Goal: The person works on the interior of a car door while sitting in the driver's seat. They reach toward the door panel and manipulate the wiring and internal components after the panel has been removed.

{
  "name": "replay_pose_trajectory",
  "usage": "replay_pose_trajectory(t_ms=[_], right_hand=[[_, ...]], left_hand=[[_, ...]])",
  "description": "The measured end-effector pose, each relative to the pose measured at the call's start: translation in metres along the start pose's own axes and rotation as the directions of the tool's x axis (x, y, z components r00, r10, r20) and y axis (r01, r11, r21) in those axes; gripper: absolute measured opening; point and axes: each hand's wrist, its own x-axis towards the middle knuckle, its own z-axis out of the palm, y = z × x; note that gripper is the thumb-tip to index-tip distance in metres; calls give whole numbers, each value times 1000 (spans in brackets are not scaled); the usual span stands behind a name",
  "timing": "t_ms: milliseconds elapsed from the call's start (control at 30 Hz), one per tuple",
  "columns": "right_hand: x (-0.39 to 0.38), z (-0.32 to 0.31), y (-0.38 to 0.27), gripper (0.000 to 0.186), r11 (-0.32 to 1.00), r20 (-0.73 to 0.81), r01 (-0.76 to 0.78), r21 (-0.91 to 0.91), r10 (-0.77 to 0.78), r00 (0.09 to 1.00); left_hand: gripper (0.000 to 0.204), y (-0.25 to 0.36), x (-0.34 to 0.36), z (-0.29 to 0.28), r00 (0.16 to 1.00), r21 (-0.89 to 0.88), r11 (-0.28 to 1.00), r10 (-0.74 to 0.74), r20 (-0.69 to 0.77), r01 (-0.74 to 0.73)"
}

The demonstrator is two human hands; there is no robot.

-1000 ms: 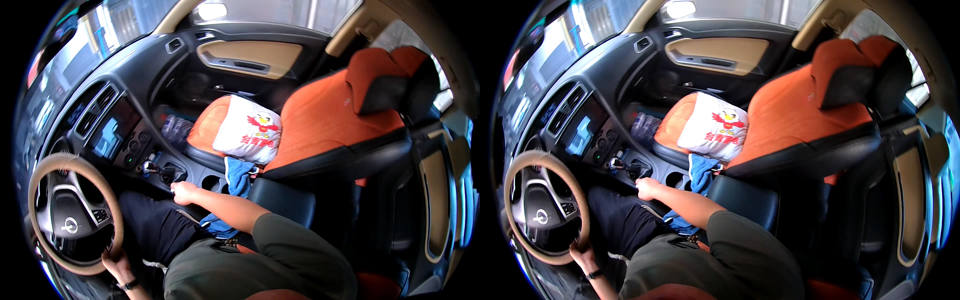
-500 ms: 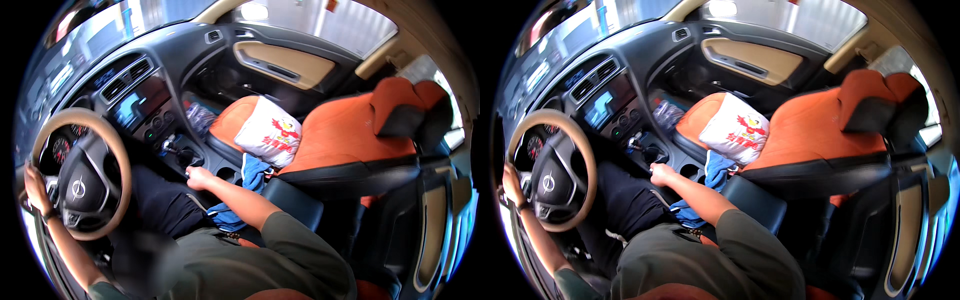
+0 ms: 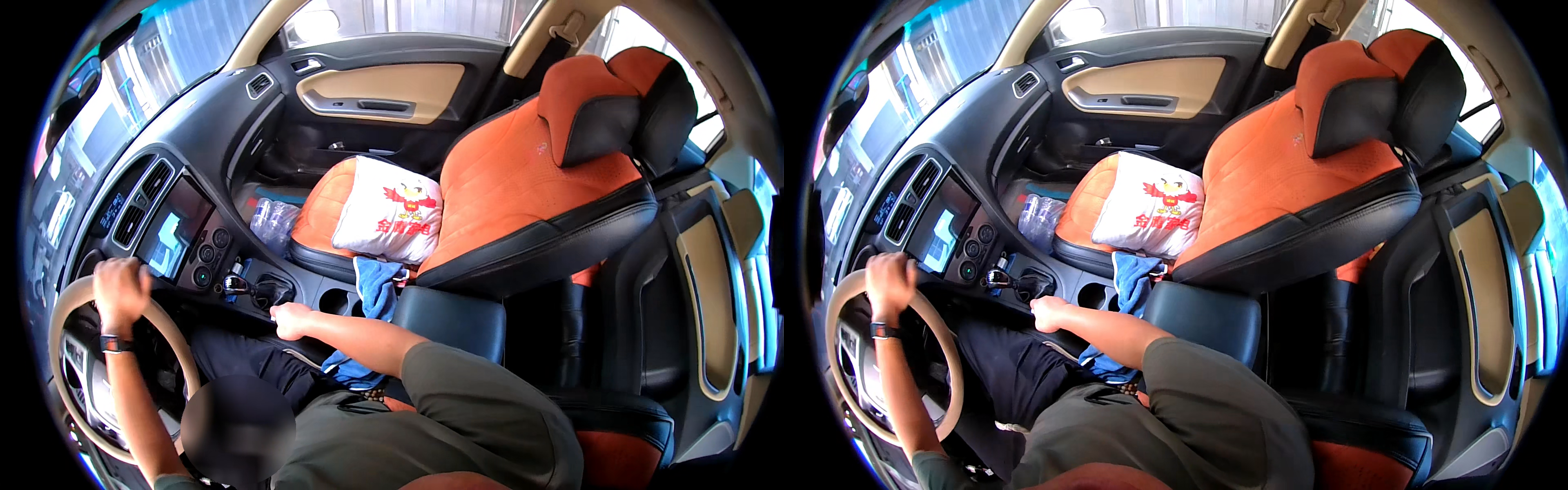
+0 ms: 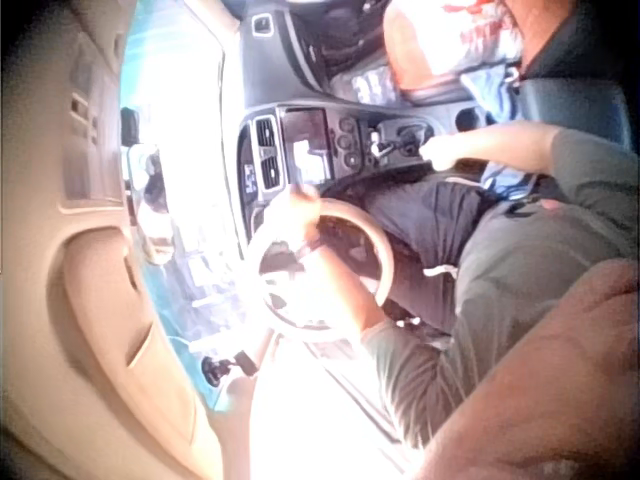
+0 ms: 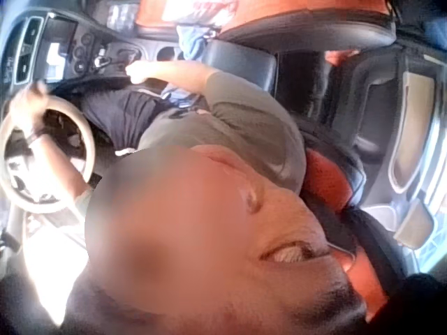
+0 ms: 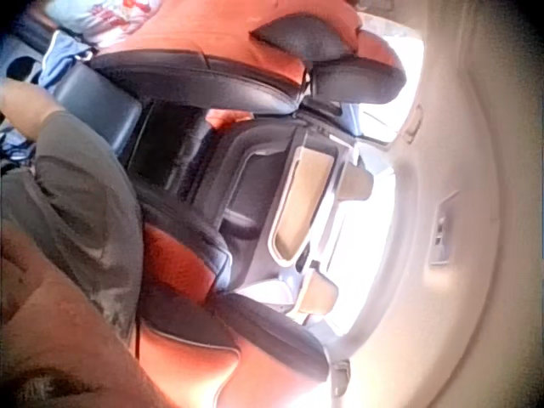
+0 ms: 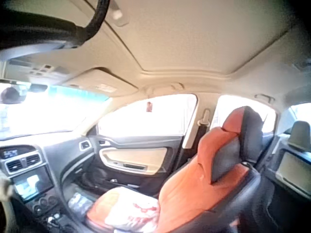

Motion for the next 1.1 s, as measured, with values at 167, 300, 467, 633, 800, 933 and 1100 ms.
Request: replay_pose_trajectory(t_ms=[167,300,467,633,800,933,1100], right_hand=[[4,4,-2,42,1000,-9,11,-5,-11,1000],[0,0,0,41,999,-10,0,-36,-1,1000],[-6,-6,-1,42,999,-12,-9,-50,9,1000],[0,-4,-15,45,996,0,9,-93,-9,1000],[5,0,-2,44,988,-58,48,-148,-57,997],[2,0,0,51,980,-51,117,-158,-126,991],[-3,4,2,47,979,-45,117,-168,-127,991]], left_hand=[[42,91,-43,15,956,-102,986,154,252,-132],[45,130,-113,30,937,-187,954,272,217,-234],[49,131,-192,27,962,-290,934,250,109,-209],[44,119,-193,18,965,-363,904,258,44,-225],[43,116,-138,25,971,-367,899,219,-95,-239],[39,100,-84,27,912,-330,902,139,-387,-277],[38,47,-41,15,933,-174,976,62,-355,-131]])
